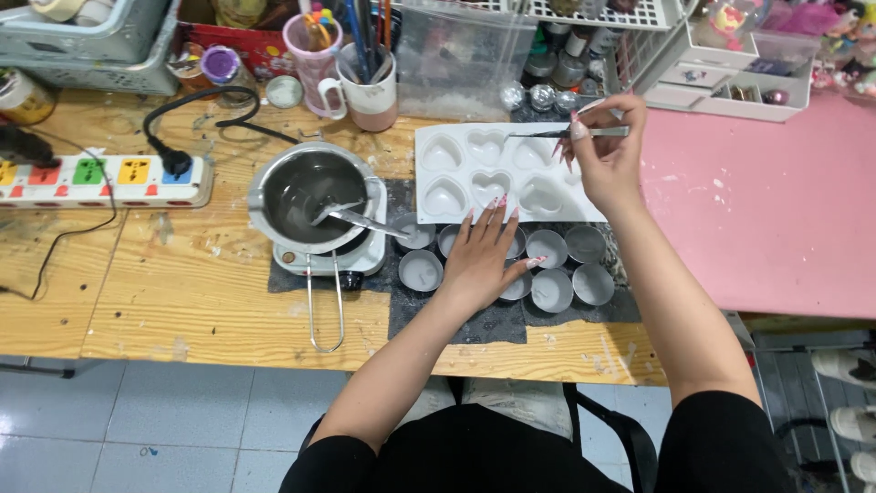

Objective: The user is preparing candle wicks and positioning them in candle cups.

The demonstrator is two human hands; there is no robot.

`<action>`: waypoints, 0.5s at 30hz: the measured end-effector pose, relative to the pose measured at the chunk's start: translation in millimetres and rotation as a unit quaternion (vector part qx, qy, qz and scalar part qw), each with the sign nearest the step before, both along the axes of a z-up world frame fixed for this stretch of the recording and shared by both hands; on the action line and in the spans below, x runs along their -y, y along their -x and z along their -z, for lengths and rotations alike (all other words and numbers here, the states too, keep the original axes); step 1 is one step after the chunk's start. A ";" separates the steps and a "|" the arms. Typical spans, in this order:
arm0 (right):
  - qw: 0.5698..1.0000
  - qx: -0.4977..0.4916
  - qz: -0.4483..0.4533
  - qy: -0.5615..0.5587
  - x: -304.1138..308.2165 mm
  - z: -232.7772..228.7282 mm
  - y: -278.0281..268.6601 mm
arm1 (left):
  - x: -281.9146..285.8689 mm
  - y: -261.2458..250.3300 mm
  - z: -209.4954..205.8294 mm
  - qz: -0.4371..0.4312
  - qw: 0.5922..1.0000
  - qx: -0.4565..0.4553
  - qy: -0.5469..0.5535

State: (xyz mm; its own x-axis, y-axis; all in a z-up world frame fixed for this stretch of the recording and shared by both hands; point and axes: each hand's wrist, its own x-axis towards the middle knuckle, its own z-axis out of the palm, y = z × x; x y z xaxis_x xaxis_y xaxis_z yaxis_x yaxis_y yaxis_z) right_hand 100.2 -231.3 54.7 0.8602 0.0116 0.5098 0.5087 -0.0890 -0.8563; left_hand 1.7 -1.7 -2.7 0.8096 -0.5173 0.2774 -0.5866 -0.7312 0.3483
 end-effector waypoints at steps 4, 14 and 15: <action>0.995 -0.016 -0.084 -0.058 -59.5 -55.8 20.0 | 2.2 0.0 2.9 -0.013 1.000 0.014 -0.001; 0.963 -0.018 -0.217 0.162 -192.3 -90.8 28.3 | -0.8 3.6 -9.8 -0.017 0.999 0.021 0.030; 0.955 -0.019 -0.213 0.203 -194.4 -93.2 29.0 | -0.8 3.7 -12.5 -0.015 0.999 0.015 0.034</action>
